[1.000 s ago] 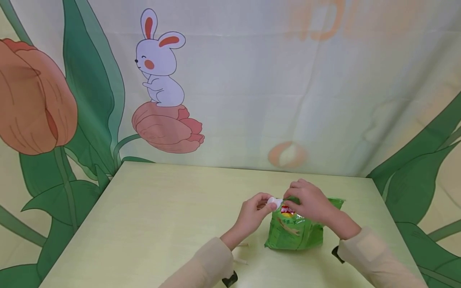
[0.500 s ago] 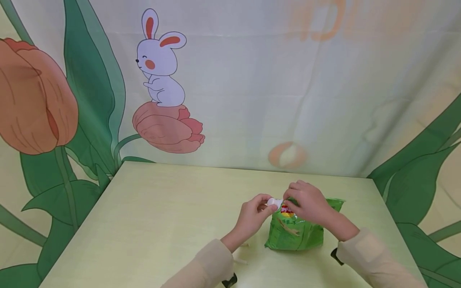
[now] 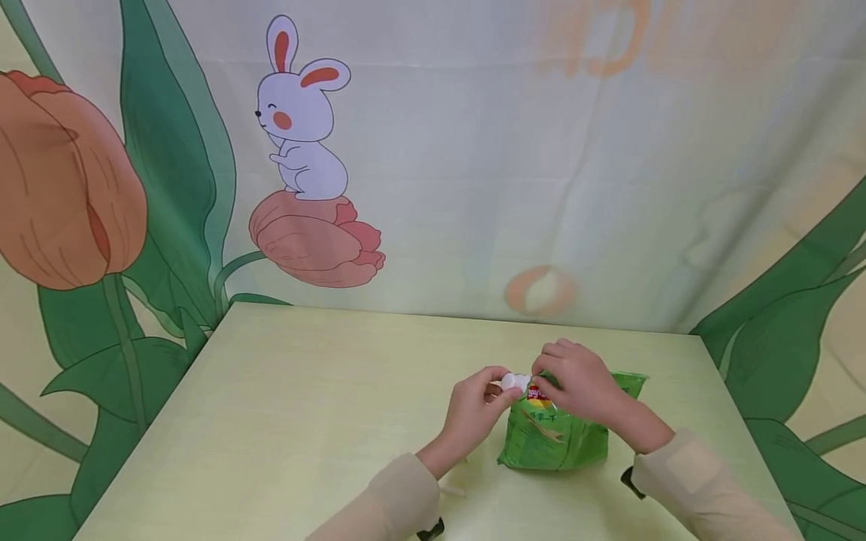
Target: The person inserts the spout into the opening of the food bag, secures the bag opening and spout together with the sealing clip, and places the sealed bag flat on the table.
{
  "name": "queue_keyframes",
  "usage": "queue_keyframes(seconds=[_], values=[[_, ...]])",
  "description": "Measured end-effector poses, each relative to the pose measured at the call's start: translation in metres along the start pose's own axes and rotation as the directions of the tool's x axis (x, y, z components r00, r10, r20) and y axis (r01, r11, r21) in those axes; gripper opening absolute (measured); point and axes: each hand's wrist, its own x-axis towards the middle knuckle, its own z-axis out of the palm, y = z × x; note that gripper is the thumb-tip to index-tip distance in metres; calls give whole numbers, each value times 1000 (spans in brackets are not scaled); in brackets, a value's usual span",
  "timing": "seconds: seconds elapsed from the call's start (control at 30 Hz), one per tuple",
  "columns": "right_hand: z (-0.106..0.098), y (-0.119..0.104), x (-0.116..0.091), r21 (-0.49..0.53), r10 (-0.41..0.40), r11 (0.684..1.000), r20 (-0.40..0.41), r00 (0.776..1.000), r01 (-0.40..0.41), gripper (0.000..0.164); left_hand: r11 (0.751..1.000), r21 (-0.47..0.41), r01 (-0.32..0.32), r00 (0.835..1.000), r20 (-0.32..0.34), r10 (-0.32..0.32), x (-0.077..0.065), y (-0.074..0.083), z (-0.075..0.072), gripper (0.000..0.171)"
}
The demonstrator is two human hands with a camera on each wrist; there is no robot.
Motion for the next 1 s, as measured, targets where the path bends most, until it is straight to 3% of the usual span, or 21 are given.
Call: queue_keyframes(seconds=[0.23, 0.4, 0.67, 1.0], values=[[1, 0, 0, -18, -7, 1000, -11, 1000, 7, 6, 999, 34, -25, 999, -35, 26, -3, -1, 3, 30], [1, -1, -1, -19, -12, 1000, -13, 1000, 12, 7, 996, 78, -43, 999, -4, 44, -3, 0, 1, 32], [0, -1, -2, -14, -19, 1000, -17, 1000, 19, 7, 993, 118, -27, 987, 159, 8, -1, -3, -21, 51], [0, 0, -2, 4, 2, 1000, -12, 1000, -2, 6, 963, 264, -53, 986, 166, 9, -17, -33, -47, 51]])
